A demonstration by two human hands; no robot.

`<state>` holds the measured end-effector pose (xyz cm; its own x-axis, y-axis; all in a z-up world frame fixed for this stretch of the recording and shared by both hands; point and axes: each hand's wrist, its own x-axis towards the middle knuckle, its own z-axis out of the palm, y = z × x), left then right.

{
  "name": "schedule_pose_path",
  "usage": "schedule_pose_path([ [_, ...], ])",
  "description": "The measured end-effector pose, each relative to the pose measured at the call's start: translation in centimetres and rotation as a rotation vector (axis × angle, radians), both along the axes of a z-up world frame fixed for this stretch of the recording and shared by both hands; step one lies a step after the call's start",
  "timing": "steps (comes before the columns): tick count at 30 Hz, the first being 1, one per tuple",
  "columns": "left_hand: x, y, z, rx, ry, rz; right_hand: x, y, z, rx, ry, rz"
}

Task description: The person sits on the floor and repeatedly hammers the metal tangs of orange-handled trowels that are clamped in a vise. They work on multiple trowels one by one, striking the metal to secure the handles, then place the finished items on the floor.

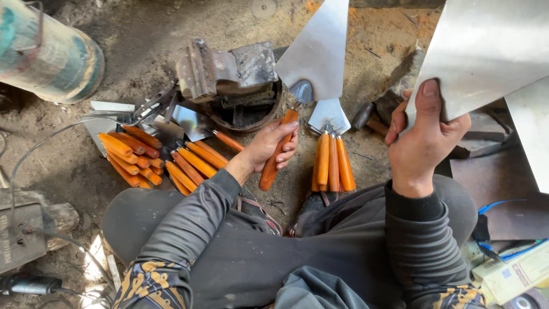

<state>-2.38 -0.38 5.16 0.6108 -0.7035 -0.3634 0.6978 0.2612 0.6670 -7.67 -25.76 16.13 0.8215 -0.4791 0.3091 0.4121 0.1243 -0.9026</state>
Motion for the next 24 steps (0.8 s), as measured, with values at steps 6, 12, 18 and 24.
schedule_pose_path([
  [6,1.0,-2.9,-3.0,0.028,0.062,0.064,0.1,-0.6,-0.1,-0.015,0.02,-0.02],
  [12,1.7,-8.3,-10.2,0.588,-0.258,0.119,-0.2,-1.1,-0.1,-0.058,0.024,-0.033],
  [18,1.2,-14.4,-18.4,1.102,-0.606,0.006,0.1,-1.1,0.5,-0.038,0.027,-0.064],
  [24,-1.2,-17.9,-23.0,1.406,-0.937,-0.203,-0.2,-1.2,0.1,-0.045,0.024,-0.04],
])
